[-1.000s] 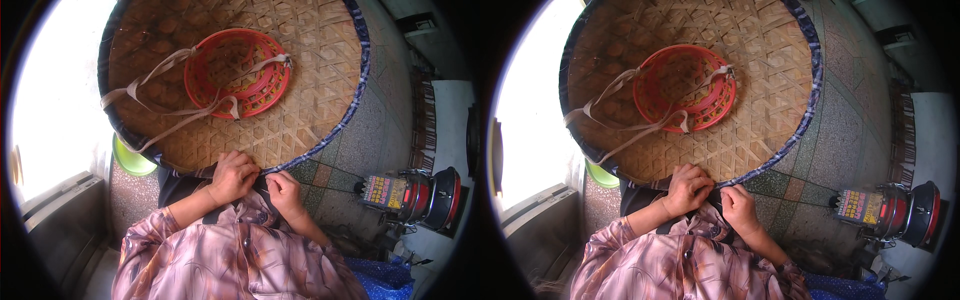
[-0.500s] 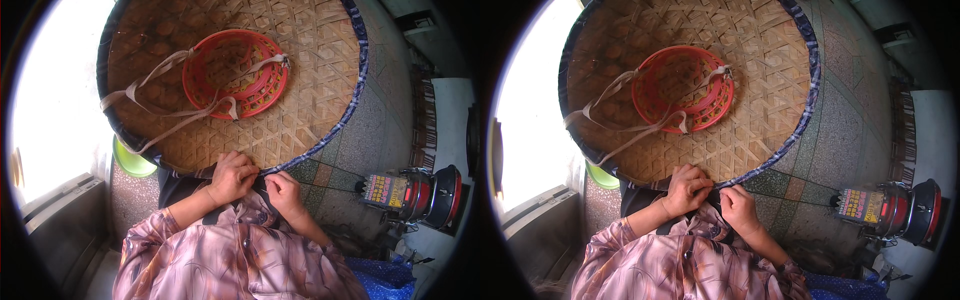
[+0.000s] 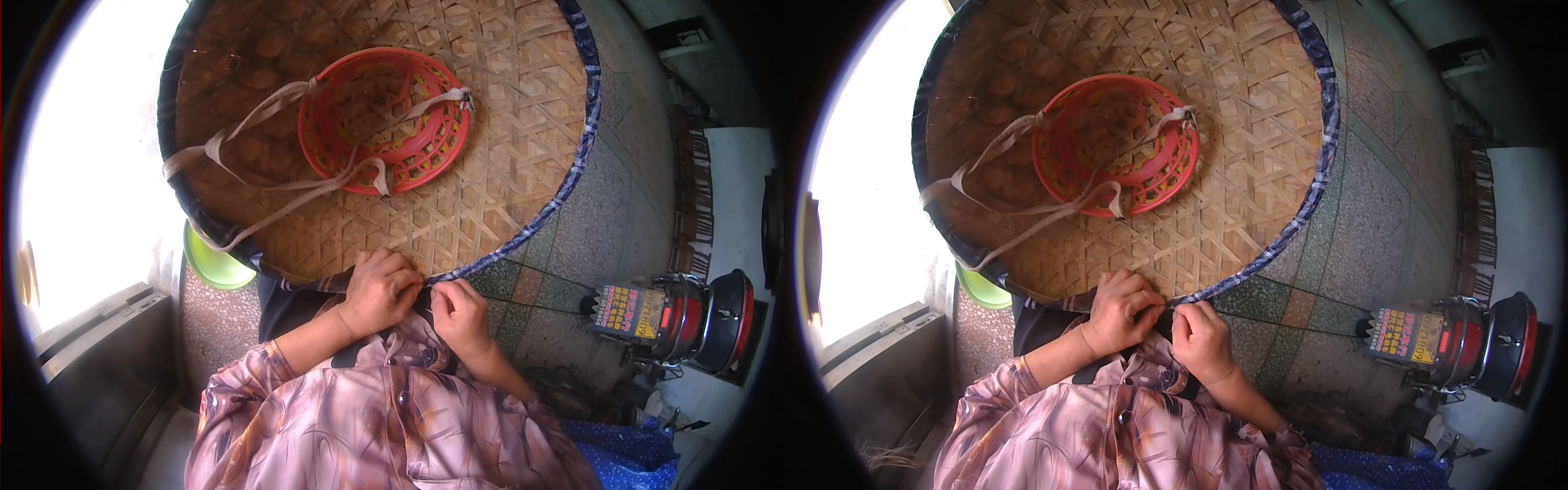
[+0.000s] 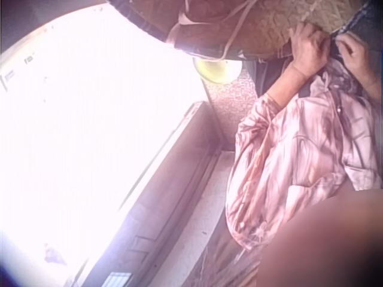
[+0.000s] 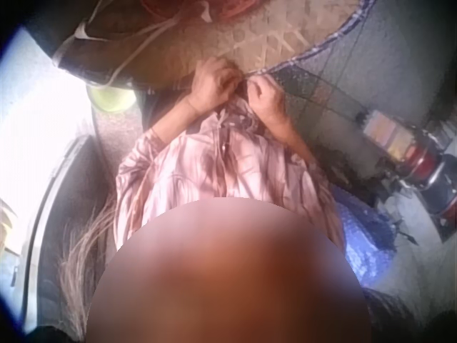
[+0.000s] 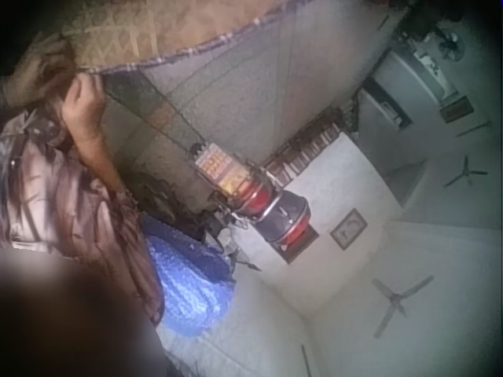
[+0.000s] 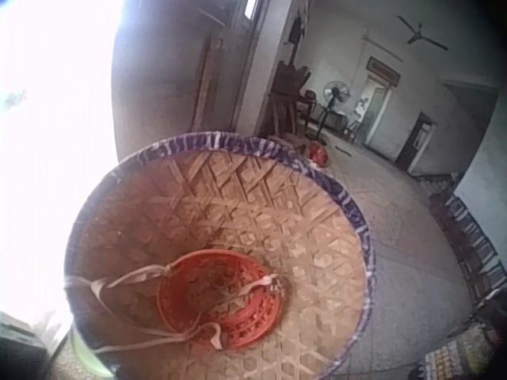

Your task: Repairing the woven edge of a bamboo hat using a needle and thread.

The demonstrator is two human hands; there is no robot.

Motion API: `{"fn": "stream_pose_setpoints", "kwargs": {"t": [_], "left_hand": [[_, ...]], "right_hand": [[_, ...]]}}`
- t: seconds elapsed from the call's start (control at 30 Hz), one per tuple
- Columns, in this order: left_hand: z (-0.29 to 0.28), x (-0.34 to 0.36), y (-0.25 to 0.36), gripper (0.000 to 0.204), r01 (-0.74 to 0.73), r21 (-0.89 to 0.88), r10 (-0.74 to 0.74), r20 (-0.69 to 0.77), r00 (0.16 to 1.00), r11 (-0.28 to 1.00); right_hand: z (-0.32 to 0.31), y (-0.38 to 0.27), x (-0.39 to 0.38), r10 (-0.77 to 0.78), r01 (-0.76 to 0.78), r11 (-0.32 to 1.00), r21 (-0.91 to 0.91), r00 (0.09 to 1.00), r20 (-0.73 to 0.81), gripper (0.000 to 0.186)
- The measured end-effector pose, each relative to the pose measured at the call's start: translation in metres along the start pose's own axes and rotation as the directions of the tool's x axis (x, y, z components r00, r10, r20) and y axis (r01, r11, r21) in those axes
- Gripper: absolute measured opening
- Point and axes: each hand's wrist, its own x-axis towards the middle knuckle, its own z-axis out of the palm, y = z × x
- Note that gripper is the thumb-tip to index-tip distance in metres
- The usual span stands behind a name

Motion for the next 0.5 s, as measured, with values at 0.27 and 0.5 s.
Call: {"fn": "stream_pose_setpoints", "kwargs": {"t": [0.27, 0.5], "left_hand": [[0.0033, -0.0006, 0.0002, 0.02, 0.035, 0.058, -0.035, 0.007, 0.999, 0.998], [0.0022, 0.0005, 0.0006, 0.019, 0.042, 0.051, -0.043, 0.023, 0.999, 0.998]], "right_hand": [[-0.0022, -0.0018, 0.0043, -0.002, 0.002, 1.0, -0.027, 1.0, 0.014, 0.007], [-0.0045, -0.0039, 0.0053, 0.018, -0.015, 0.999, -0.04, 0.998, 0.055, 0.003]]}}
